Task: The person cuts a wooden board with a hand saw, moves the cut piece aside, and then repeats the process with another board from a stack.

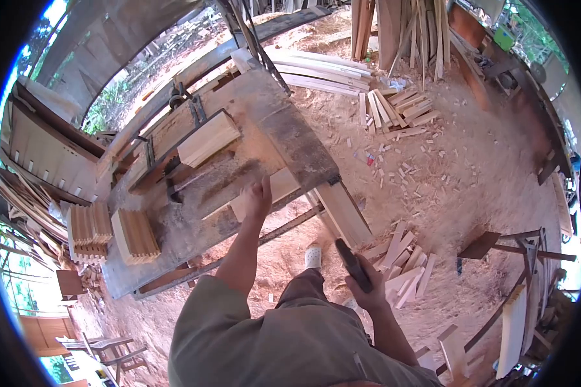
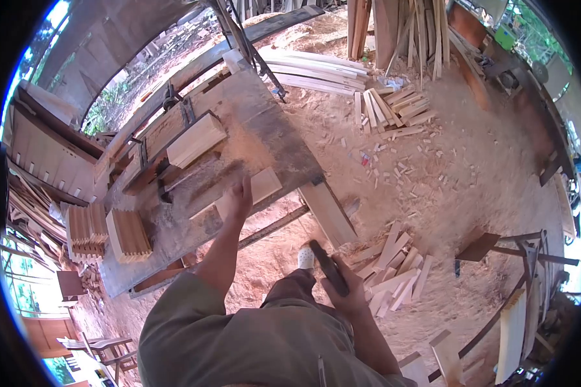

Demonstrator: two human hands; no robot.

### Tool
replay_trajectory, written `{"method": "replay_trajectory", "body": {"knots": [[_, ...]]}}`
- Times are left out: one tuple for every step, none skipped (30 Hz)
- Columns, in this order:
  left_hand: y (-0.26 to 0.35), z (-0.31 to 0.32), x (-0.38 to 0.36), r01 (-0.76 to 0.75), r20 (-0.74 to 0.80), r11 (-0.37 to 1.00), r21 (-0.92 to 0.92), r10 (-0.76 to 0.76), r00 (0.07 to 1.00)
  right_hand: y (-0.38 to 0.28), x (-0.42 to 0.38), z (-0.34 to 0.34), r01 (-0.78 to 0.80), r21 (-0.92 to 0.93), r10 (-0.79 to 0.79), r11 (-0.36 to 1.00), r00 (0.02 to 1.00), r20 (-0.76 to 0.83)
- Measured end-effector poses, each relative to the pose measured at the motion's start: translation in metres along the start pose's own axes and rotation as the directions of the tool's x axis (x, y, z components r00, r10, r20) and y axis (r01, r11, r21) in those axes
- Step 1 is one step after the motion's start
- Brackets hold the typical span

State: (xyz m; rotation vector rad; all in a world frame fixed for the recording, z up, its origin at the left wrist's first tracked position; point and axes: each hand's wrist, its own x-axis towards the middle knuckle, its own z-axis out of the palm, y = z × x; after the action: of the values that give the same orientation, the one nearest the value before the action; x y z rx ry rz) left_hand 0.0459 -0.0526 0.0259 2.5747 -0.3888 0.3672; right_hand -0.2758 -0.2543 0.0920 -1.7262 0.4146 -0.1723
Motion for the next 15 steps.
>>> {"method": "replay_trajectory", "body": {"knots": [[-0.019,0.033,0.003,0.018,-0.042,0.993,-0.114,-0.023,0.999,0.001,0.001,0.004,0.008,0.031,-0.008,0.999,1.000,0.016],[-0.015,0.035,0.004,0.015,-0.037,0.995,-0.103,-0.019,0.999,0.001,0.001,0.007,0.015,0.061,-0.017,0.998,0.999,0.033],[-0.011,0.038,0.005,0.066,-0.041,0.998,-0.015,-0.066,0.997,-0.001,0.001,0.009,-0.013,0.099,0.008,0.995,0.999,0.045],[-0.005,0.041,0.008,0.115,-0.050,0.991,0.073,-0.112,0.992,-0.002,0.001,0.007,-0.015,0.109,0.010,0.994,0.999,0.045],[-0.004,0.043,0.012,0.114,-0.046,0.990,0.081,-0.110,0.993,-0.003,-0.001,0.005,0.012,0.065,-0.016,0.998,0.998,0.053],[-0.007,0.041,0.014,0.154,-0.016,0.982,0.106,-0.153,0.988,-0.001,-0.004,0.002,0.036,0.019,-0.037,0.999,0.997,0.067],[-0.009,0.041,0.015,0.197,0.013,0.971,0.132,-0.200,0.980,0.007,-0.008,0.001,0.025,0.022,-0.027,0.999,0.997,0.076],[-0.006,0.038,0.016,0.204,0.019,0.969,0.138,-0.209,0.978,0.017,-0.010,0.001,0.049,0.039,-0.051,0.998,0.997,0.064],[-0.004,0.036,0.019,0.224,0.041,0.959,0.177,-0.234,0.971,0.025,-0.012,0.001,0.075,0.055,-0.078,0.996,0.996,0.052],[-0.004,0.035,0.023,0.242,0.062,0.946,0.216,-0.261,0.963,0.027,-0.014,0.002,0.069,0.055,-0.072,0.996,0.996,0.061],[-0.006,0.038,0.028,0.252,0.051,0.938,0.238,-0.272,0.961,0.028,-0.015,0.003,0.075,0.070,-0.078,0.995,0.996,0.052],[-0.008,0.043,0.031,0.269,0.045,0.928,0.258,-0.290,0.956,0.028,-0.016,0.003,0.075,0.079,-0.079,0.994,0.996,0.048],[-0.010,0.046,0.034,0.267,0.074,0.929,0.257,-0.295,0.953,0.027,-0.017,0.003,0.055,0.064,-0.060,0.996,0.996,0.071],[-0.009,0.046,0.035,0.272,0.105,0.928,0.253,-0.306,0.946,0.023,-0.017,0.002,0.017,0.057,-0.021,0.998,0.996,0.081],[0.005,0.033,0.034,0.304,0.112,0.915,0.267,-0.342,0.933,0.020,-0.018,0.003,-0.021,0.047,0.016,0.999,0.995,0.095]]}}
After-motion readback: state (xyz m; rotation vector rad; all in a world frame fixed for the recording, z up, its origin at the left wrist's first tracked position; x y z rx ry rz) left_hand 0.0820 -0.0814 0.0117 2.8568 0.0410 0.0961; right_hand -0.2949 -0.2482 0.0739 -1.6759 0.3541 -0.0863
